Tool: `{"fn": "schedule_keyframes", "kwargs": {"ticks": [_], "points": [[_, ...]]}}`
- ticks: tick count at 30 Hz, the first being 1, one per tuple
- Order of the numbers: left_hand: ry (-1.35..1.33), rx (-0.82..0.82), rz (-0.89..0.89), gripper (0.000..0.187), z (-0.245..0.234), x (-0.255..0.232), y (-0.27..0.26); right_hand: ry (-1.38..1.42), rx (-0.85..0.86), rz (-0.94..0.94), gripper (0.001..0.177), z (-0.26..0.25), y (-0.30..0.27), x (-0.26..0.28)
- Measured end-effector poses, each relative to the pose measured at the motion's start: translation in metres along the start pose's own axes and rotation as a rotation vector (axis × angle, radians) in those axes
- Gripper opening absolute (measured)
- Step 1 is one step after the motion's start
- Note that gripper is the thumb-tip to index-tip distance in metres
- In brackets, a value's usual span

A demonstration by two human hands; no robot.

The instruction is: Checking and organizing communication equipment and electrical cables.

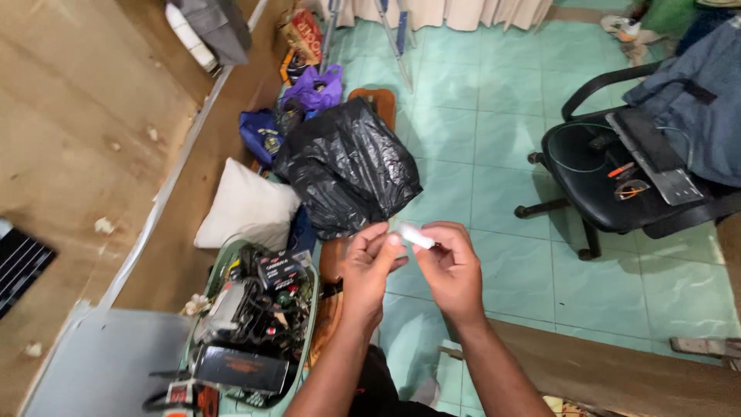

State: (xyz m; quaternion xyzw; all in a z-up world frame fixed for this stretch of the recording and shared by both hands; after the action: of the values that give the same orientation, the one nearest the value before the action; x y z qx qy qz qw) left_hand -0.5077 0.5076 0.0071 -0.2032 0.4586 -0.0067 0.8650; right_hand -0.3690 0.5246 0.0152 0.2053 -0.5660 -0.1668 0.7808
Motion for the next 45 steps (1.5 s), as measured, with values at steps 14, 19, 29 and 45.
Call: {"fn": "schedule_keyframes", "kwargs": {"ticks": [14,19,29,45], "points": [[-0.003,0.260,-0.089,0.045,0.016,-0.060,0.157,-0.029,-0.146,0.053,0.034,0.017,0.111,-0.082],[0.023,0.341,-0.107,0.046,0.022,-0.072,0.188,-0.030,-0.384,-0.028,0.038,0.035,0.132,-0.095],[0.154,0.463,-0.044,0.030,0.064,-0.063,0.237,-0.147,-0.481,-0.056,0.023,0.014,0.169,-0.114],[0.397,0.544,-0.162,0.036,0.244,0.003,0.404,-0.031,-0.619,0.002,0.036,-0.176,0.312,-0.194]]}}
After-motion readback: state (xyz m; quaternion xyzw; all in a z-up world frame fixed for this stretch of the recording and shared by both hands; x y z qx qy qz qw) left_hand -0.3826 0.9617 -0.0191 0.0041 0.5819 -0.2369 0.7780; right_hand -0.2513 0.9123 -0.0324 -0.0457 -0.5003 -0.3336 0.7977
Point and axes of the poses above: each hand's wrist, its own y-axis towards the middle knuckle, its own z-axis out of the palm, x = y × z, the point moved 2 cm from there along y, towards the middle knuckle, and after that the axes turned 14 degrees about -z, right-handed, at the moved point
